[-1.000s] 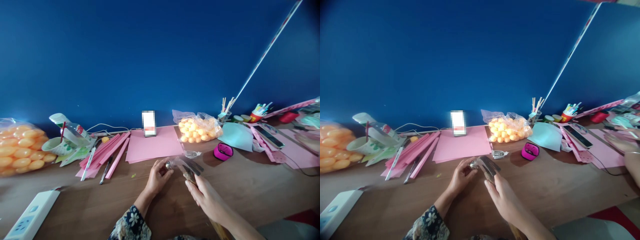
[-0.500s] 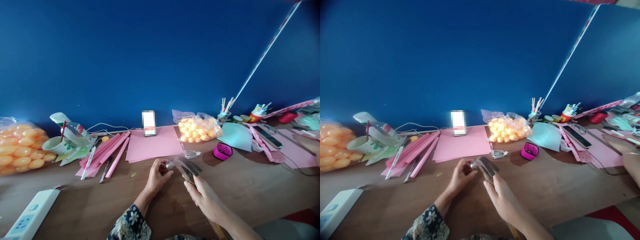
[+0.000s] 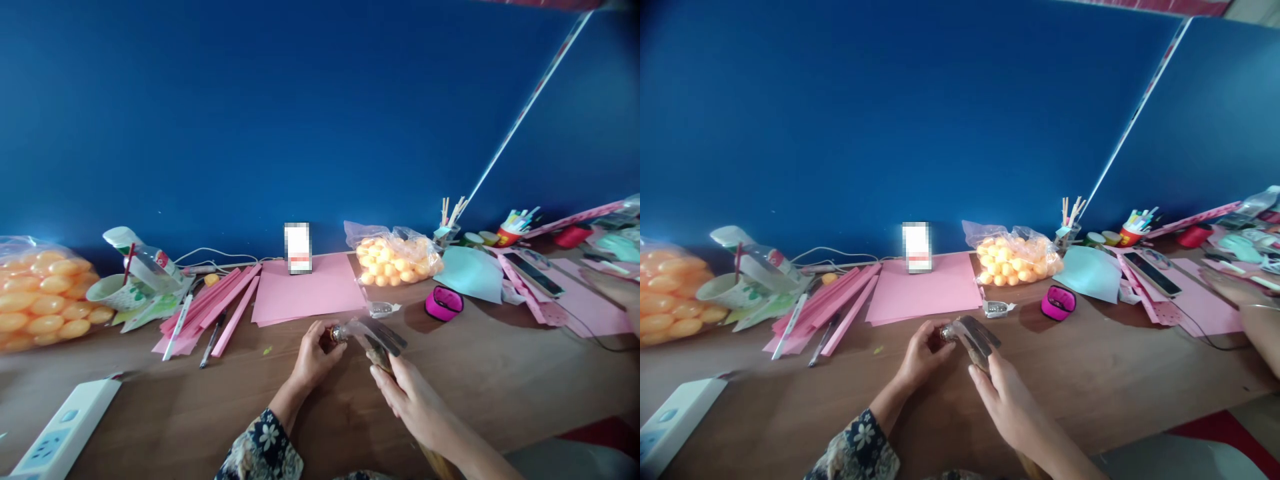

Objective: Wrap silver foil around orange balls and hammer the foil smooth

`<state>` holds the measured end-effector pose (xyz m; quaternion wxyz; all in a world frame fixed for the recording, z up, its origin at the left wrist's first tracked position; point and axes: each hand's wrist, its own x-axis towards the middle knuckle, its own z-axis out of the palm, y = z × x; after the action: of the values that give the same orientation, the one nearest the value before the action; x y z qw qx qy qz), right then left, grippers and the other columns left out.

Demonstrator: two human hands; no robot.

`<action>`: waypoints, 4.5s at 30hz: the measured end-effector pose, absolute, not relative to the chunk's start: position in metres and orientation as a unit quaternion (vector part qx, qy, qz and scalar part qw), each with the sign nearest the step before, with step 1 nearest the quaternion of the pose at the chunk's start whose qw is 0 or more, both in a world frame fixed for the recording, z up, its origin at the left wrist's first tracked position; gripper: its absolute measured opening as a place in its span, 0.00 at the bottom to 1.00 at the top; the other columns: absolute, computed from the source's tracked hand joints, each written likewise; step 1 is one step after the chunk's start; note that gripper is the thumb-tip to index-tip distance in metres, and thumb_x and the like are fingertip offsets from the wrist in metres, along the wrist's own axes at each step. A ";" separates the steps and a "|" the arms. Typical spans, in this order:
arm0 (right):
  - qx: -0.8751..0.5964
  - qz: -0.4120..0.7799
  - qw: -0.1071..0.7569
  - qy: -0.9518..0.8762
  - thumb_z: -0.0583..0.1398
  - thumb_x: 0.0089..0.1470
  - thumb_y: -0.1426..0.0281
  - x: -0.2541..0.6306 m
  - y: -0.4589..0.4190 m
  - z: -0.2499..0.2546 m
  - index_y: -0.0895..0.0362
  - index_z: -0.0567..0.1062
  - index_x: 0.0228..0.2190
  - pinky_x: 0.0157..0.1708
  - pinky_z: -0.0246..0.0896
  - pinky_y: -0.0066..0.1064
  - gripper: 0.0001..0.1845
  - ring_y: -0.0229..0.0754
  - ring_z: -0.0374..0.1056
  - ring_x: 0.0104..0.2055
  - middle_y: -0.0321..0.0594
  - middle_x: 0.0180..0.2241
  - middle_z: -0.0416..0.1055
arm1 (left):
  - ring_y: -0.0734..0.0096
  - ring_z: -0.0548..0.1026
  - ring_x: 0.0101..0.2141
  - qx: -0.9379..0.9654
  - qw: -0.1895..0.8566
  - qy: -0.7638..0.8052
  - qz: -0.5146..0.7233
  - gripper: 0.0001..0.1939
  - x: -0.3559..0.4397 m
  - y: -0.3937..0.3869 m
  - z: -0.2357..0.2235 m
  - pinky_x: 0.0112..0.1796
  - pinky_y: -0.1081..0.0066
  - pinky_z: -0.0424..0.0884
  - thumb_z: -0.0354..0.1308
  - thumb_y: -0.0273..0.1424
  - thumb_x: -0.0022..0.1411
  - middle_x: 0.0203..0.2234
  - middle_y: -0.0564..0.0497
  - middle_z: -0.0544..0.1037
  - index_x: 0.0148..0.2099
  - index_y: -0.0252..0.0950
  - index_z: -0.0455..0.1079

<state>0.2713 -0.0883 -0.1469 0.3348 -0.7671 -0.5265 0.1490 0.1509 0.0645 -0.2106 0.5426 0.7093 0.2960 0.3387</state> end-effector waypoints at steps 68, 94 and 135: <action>-0.742 0.042 -0.070 -0.666 0.55 0.51 0.72 0.394 0.024 -0.158 0.55 0.76 0.26 0.27 0.51 0.27 0.09 0.43 0.69 0.32 0.41 0.27 0.74 | 0.64 0.75 0.39 0.656 0.593 0.302 0.356 0.21 0.151 0.071 -0.216 0.41 0.65 0.71 0.57 0.33 0.53 0.41 0.44 0.76 0.50 0.34 0.65; -0.758 0.025 -0.003 -0.652 0.51 0.54 0.73 0.389 0.014 -0.154 0.58 0.72 0.26 0.27 0.50 0.27 0.11 0.41 0.67 0.30 0.42 0.27 0.73 | 0.63 0.75 0.40 0.657 0.593 0.308 0.349 0.20 0.150 0.068 -0.206 0.43 0.65 0.70 0.57 0.33 0.54 0.40 0.44 0.77 0.49 0.34 0.66; -0.604 0.352 0.562 -0.441 0.55 0.52 0.61 0.281 0.021 -0.191 0.55 0.67 0.27 0.26 0.62 0.26 0.11 0.36 0.63 0.25 0.33 0.23 0.65 | 0.63 0.75 0.40 0.578 0.632 0.321 0.404 0.23 0.149 0.074 -0.213 0.41 0.63 0.72 0.58 0.35 0.54 0.41 0.45 0.75 0.52 0.37 0.62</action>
<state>0.2814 0.0211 -0.1915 0.5623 -0.6040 -0.4414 0.3524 0.1490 0.0739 -0.2132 0.6323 0.5776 0.3214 0.4041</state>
